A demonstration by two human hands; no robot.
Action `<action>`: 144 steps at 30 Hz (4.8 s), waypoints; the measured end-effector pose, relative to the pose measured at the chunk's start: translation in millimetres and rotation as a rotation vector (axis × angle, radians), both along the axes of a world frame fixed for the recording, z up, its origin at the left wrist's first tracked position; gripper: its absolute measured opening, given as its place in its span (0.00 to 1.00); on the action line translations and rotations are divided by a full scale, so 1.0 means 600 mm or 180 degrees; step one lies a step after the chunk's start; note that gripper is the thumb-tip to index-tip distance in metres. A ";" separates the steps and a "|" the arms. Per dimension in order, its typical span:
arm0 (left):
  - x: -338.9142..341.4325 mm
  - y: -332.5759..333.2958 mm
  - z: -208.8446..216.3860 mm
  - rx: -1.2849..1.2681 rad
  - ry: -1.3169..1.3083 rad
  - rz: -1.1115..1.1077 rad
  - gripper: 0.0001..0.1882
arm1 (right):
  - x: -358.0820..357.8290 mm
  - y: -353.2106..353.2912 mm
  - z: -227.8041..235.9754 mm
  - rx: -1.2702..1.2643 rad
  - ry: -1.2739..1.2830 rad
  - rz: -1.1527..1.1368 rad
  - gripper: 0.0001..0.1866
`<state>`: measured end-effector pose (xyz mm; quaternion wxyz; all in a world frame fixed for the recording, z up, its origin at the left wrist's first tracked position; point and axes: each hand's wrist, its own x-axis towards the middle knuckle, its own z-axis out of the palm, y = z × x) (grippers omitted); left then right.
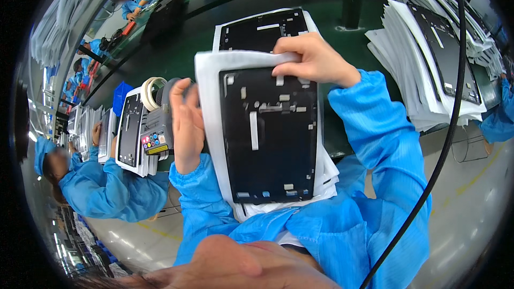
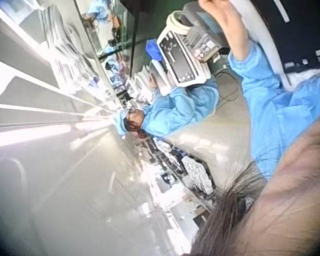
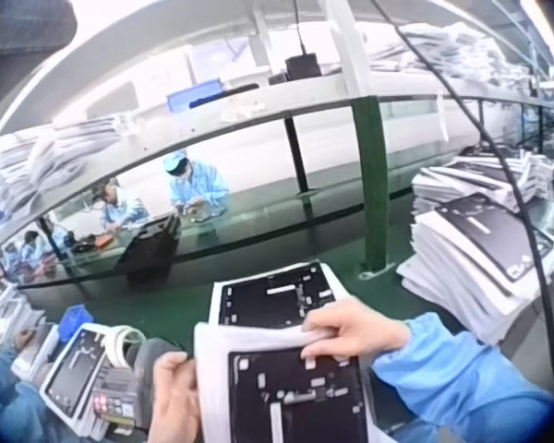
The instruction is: Applying adhesive tape and protective film to the back of electronic device panels on a factory assembly line.
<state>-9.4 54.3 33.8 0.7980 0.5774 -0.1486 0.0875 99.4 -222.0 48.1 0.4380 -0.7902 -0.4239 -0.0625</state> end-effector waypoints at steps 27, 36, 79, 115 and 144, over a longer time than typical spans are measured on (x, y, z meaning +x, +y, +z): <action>0.237 -0.012 -0.143 0.4166 0.0320 0.1593 0.30 | 0.104 -0.028 -0.169 -0.0287 -0.0014 -0.2527 0.17; -0.006 -0.024 -0.045 0.2160 -0.0477 0.1848 0.10 | 0.121 -0.101 -0.224 0.0988 0.0035 -0.2633 0.24; -0.079 -0.057 -0.059 0.1748 0.0750 0.1109 0.12 | -0.111 0.110 -0.056 0.0810 -0.0012 -0.0165 0.05; 0.018 -0.058 -0.104 0.4248 -0.1172 0.1169 0.14 | -0.030 0.069 -0.142 0.0255 0.0970 -0.0218 0.05; 0.019 -0.066 -0.100 0.4327 -0.1094 0.0787 0.24 | -0.042 0.089 -0.144 0.0122 0.0706 -0.0649 0.05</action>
